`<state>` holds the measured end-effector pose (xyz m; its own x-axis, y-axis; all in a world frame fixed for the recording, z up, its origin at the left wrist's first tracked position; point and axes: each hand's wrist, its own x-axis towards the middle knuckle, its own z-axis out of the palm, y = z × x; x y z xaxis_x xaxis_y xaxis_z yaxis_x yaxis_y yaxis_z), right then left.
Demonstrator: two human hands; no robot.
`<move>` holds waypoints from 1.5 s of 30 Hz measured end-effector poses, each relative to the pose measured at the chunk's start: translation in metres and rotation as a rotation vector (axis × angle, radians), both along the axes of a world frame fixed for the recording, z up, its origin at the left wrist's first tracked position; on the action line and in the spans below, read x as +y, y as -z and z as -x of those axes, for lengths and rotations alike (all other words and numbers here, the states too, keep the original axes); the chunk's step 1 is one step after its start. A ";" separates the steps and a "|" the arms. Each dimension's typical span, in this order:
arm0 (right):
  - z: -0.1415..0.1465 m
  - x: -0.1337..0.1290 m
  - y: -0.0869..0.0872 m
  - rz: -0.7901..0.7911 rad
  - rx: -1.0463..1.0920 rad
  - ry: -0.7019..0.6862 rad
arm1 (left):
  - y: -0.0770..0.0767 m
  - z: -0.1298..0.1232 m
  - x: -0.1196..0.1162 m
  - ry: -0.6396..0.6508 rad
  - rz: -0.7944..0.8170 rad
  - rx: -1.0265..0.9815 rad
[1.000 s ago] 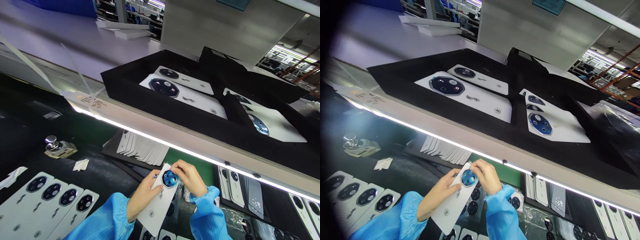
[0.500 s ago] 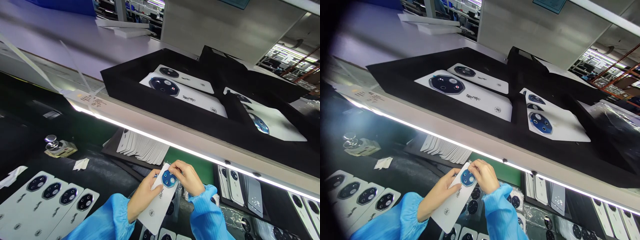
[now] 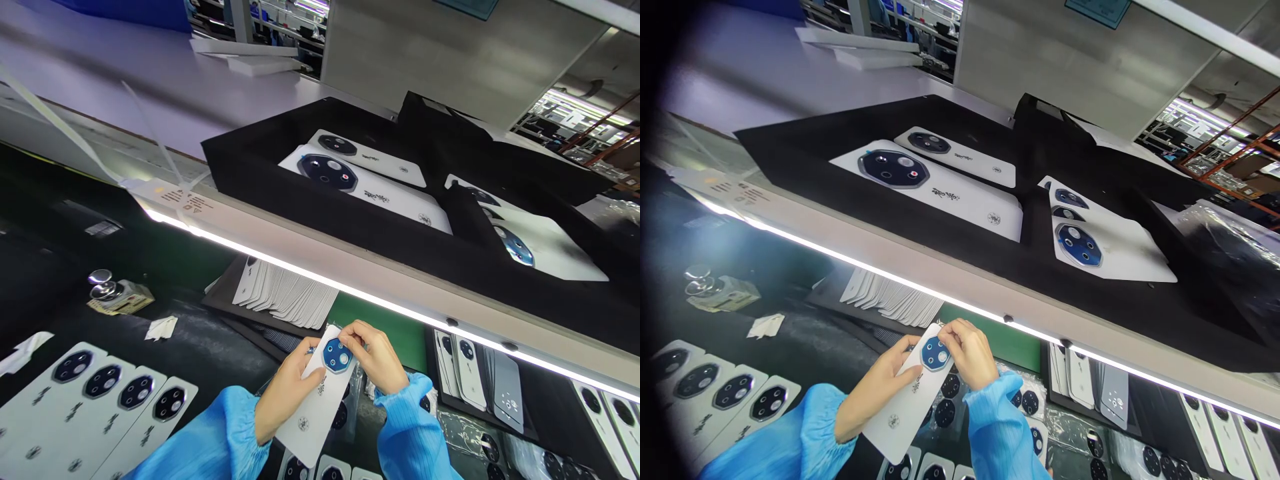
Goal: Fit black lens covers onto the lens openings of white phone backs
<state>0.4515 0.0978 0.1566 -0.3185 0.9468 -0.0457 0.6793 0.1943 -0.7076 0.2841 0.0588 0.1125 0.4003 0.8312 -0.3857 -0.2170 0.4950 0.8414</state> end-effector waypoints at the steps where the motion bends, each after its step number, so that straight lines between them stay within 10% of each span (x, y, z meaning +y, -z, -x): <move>1: 0.000 0.000 0.000 0.000 0.002 0.003 | -0.001 0.000 0.000 0.001 -0.002 0.003; 45: 0.002 -0.004 0.007 -0.024 0.024 0.021 | 0.002 0.001 -0.003 -0.004 0.013 0.013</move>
